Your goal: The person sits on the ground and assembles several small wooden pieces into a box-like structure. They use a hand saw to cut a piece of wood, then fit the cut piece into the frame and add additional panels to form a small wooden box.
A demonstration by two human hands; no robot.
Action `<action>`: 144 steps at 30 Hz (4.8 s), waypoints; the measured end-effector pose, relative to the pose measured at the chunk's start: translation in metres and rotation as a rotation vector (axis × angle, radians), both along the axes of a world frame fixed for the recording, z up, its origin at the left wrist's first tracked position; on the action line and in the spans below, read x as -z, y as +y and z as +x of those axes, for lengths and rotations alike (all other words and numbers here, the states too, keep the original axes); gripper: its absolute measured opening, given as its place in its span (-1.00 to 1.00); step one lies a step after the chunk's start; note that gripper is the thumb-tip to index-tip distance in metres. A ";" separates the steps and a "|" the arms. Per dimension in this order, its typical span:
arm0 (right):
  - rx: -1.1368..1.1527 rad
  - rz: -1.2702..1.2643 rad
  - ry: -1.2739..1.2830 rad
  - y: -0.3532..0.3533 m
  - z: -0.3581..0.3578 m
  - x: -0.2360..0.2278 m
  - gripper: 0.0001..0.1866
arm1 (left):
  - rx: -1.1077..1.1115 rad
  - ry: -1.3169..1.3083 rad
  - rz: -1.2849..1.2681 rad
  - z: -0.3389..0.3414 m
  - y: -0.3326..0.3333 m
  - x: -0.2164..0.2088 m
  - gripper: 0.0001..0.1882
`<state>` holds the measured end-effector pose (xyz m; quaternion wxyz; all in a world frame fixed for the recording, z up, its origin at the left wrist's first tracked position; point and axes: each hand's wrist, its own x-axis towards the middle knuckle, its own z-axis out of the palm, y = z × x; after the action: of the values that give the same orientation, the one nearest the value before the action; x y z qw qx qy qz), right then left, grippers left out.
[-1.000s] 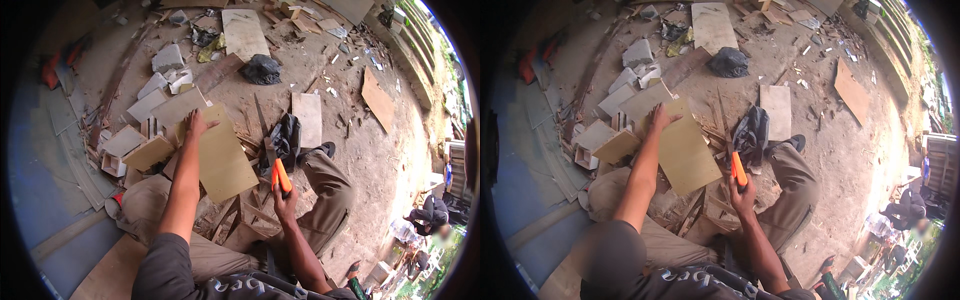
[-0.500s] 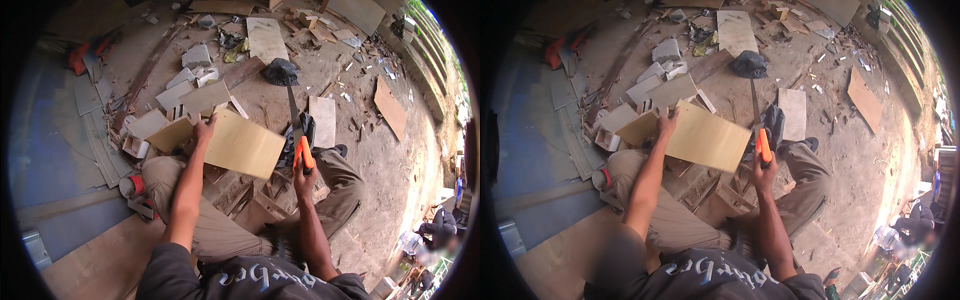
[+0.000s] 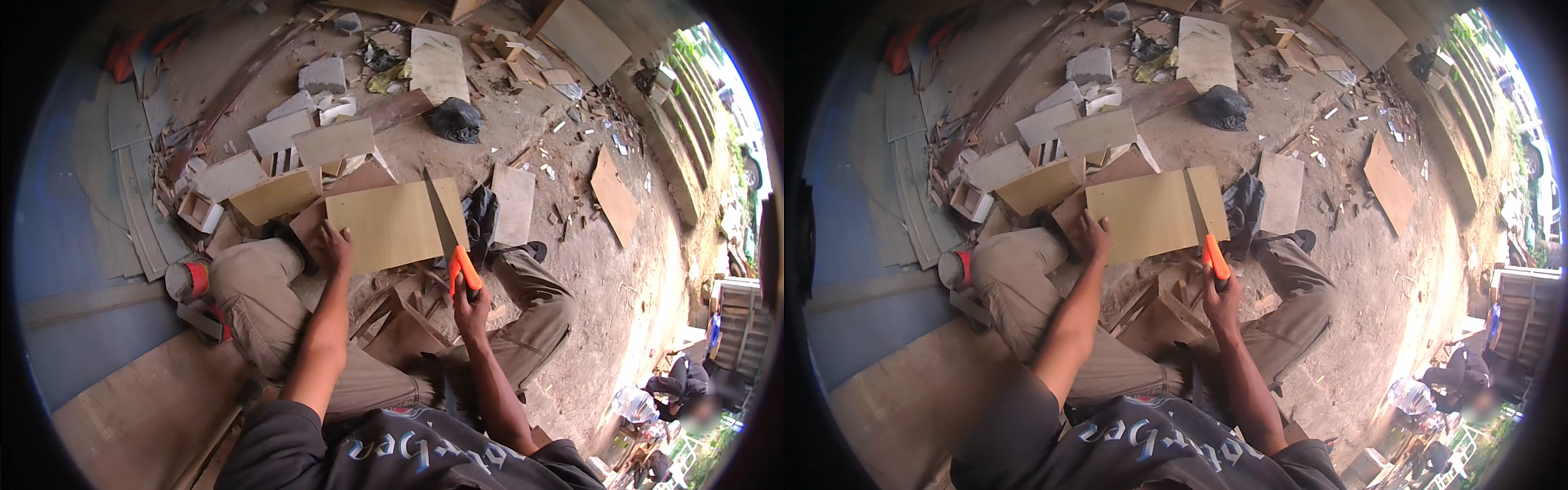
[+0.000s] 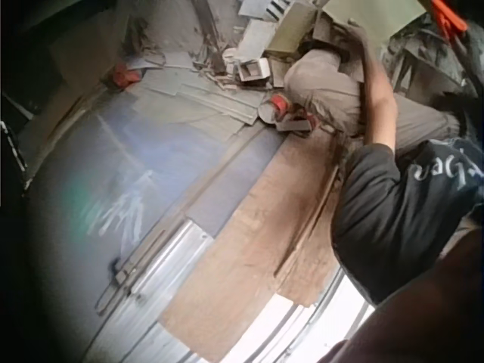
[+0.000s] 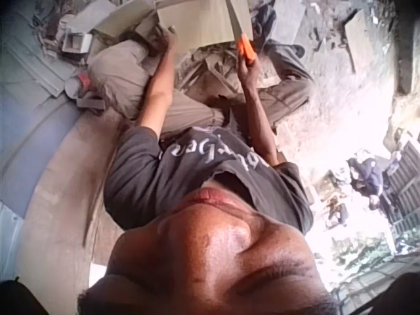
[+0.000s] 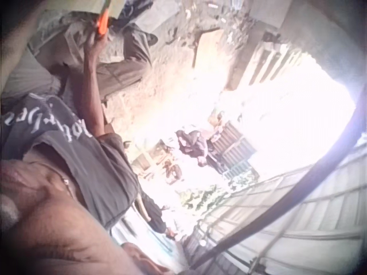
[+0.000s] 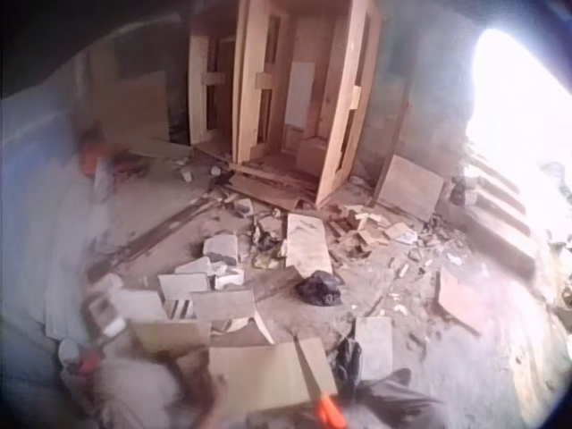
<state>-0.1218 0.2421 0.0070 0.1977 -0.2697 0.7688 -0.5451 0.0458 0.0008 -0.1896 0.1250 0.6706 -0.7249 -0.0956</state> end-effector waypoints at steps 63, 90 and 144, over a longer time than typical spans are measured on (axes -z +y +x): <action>-0.159 0.338 0.204 -0.152 -0.145 0.197 -0.68 | -0.253 0.366 0.007 0.026 -0.001 -0.015 -0.25; -0.070 0.120 0.069 -0.113 -0.056 0.028 -0.77 | 0.502 0.077 -0.084 -0.083 -0.025 -0.018 -0.35; 0.123 0.469 0.233 -0.094 -0.118 0.164 -0.62 | 0.444 0.164 -0.003 -0.088 -0.044 -0.017 -0.50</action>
<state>-0.2402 0.1477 -0.1568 0.1315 -0.2303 0.9065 -0.3284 -0.0417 -0.0436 -0.1729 0.1605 0.4844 -0.8423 -0.1737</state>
